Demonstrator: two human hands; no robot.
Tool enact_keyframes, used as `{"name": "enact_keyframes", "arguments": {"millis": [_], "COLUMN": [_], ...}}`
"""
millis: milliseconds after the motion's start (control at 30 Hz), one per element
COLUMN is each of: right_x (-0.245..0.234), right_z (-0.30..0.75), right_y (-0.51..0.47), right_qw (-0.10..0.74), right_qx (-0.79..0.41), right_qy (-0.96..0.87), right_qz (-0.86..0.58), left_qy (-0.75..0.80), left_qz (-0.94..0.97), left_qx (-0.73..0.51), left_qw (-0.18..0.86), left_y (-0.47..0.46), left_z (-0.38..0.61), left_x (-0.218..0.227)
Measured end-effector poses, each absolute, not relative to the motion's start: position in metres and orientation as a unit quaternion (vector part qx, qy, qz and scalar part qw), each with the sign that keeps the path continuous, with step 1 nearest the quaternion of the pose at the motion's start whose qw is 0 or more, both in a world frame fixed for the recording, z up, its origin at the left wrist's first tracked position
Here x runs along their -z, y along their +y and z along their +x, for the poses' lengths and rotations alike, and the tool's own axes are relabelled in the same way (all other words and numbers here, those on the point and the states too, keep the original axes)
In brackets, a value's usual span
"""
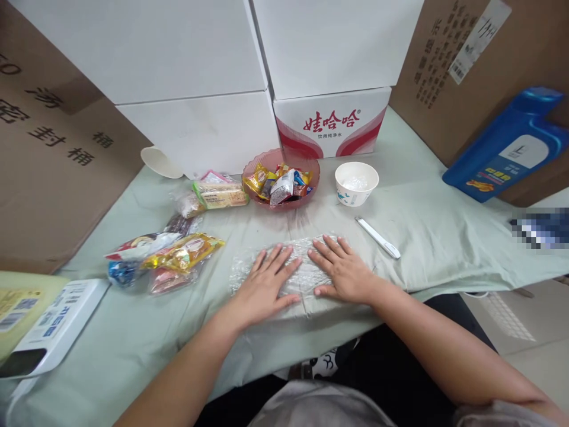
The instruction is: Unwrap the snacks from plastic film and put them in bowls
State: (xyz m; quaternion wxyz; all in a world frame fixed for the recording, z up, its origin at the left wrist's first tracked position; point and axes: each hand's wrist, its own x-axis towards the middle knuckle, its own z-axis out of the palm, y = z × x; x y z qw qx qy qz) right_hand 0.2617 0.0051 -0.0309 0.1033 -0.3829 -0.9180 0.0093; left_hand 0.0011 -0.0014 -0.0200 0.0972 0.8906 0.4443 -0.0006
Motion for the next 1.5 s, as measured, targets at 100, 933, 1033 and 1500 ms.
{"name": "enact_keyframes", "arguments": {"millis": [100, 933, 1033, 1500], "right_x": [0.041, -0.016, -0.016, -0.007], "right_z": [0.262, 0.3, 0.298, 0.301], "right_y": [0.005, 0.007, 0.005, 0.008], "right_qw": [0.068, 0.095, 0.08, 0.149], "right_qx": [-0.045, -0.309, -0.288, -0.335], "right_qy": [-0.914, -0.884, -0.893, -0.817], "right_qz": [-0.397, -0.338, -0.336, -0.445], "left_qy": [0.532, 0.461, 0.441, 0.559], "left_qz": [0.841, 0.855, 0.864, 0.779], "left_qx": [0.019, 0.026, 0.018, -0.103], "left_qw": [0.098, 0.238, 0.242, 0.266], "left_y": [0.01, -0.005, -0.004, 0.016], "left_z": [-0.023, -0.056, -0.058, -0.069], "left_x": [0.015, -0.031, -0.029, -0.024]}}
